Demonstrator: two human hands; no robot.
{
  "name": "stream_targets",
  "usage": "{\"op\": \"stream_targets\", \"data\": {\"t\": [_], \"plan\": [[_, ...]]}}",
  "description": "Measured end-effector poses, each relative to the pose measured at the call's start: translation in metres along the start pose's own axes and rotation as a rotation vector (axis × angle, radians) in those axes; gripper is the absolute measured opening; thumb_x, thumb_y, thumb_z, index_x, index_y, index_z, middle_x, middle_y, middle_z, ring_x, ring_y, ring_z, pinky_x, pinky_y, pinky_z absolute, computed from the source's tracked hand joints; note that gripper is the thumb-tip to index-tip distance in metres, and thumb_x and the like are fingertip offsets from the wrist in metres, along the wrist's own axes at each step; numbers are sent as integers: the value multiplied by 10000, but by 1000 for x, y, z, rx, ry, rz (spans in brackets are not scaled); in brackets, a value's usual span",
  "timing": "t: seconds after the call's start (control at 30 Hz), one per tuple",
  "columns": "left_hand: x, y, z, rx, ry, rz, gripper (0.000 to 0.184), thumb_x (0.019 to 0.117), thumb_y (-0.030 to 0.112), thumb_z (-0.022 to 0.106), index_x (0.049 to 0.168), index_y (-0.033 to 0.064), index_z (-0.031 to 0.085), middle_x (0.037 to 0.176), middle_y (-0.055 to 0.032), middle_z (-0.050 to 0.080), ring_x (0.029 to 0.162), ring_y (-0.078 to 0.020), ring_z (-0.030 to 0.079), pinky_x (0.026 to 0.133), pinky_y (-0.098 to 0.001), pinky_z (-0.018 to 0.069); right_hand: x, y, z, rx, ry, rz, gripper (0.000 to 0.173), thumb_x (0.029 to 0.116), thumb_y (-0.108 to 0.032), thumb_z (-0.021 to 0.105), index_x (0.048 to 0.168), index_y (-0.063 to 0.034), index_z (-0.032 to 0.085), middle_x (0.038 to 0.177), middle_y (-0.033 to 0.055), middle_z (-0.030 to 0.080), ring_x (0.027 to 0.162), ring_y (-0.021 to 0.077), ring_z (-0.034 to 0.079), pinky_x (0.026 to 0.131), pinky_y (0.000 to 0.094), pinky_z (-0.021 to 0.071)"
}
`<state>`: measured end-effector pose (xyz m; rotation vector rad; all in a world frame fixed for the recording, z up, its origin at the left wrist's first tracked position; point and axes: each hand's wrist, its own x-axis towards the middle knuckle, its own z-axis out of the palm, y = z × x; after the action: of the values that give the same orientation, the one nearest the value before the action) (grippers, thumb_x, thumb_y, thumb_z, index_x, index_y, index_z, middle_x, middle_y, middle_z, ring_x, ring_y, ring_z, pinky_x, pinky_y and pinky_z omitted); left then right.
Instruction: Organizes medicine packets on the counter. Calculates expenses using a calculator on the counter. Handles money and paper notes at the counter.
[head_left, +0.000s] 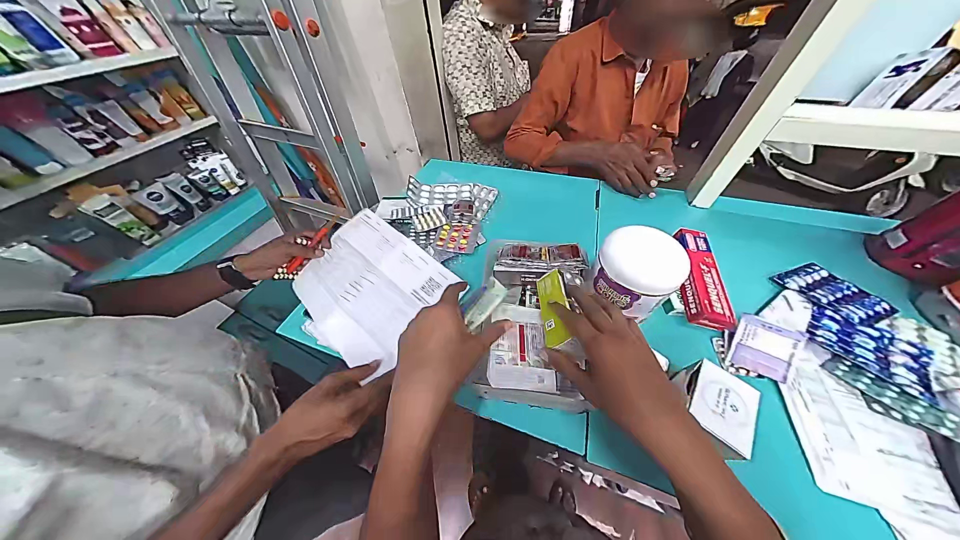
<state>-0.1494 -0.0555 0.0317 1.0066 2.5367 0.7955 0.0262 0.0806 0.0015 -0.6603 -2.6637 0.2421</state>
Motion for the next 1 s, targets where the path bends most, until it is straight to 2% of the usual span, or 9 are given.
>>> {"op": "stream_targets", "data": {"t": [0.1,0.27,0.43,0.5,0.6,0.7,0.77,0.87,1.0], "plan": [[13,-17,6,-20,-71,-65,693,912,535,715,1382,40,597,1107,-211,708,1043,-384,683,923,-615,513,2,-8,4,-66,5,42,555,847,-381,794,1333,-135,687,1477,154,570,1289,432,575,945,621,492],[20,-24,26,-136,-97,-16,373,1010,347,624,1133,2,694,961,-185,700,923,-328,679,847,-545,518,5,-29,13,-291,120,-10,421,721,-77,849,1130,-17,766,1300,217,676,1103,449,664,804,589,531],[28,-35,37,-189,-61,-13,376,990,329,650,1123,-22,677,960,-194,696,925,-329,683,856,-542,522,8,-49,16,-572,132,-86,169,823,99,680,938,17,772,1151,210,712,1009,373,692,730,510,520],[32,-36,40,-213,-86,3,375,983,318,656,1122,-30,676,974,-200,695,934,-327,680,864,-545,517,11,-55,24,-608,77,-80,195,850,109,640,982,34,762,1169,247,693,1033,392,687,748,511,528],[38,-45,46,-367,-141,45,302,991,256,634,1095,-23,689,923,-140,690,854,-218,662,813,-456,523,12,-49,13,-382,-47,-68,497,831,106,690,1305,-47,690,1313,287,636,1173,484,632,866,599,517],[36,-59,57,-745,-139,59,186,924,159,619,1024,7,659,801,4,667,706,-43,644,684,-266,554,-3,-29,-15,34,-184,-74,650,862,-182,787,1475,-175,569,1517,219,506,1372,472,488,1062,650,417],[28,-62,62,-1027,-125,0,183,862,85,621,1027,7,626,800,3,687,709,-61,674,671,-265,587,-23,-7,-14,179,33,-88,525,901,-355,698,1386,-162,646,1461,164,576,1284,359,597,1008,529,514],[14,-62,60,-1170,-81,-64,202,843,24,611,1044,21,600,811,1,695,708,-70,682,657,-263,595,-49,16,-8,278,316,29,401,963,-349,626,1225,-62,725,1311,167,677,1179,253,662,961,342,545],[-5,-63,50,-1159,11,-91,300,786,15,624,1084,26,594,850,22,707,744,-45,688,678,-239,596,-69,25,4,367,297,101,341,977,-297,613,1137,-27,747,1191,150,729,1066,193,719,878,297,595]]}}
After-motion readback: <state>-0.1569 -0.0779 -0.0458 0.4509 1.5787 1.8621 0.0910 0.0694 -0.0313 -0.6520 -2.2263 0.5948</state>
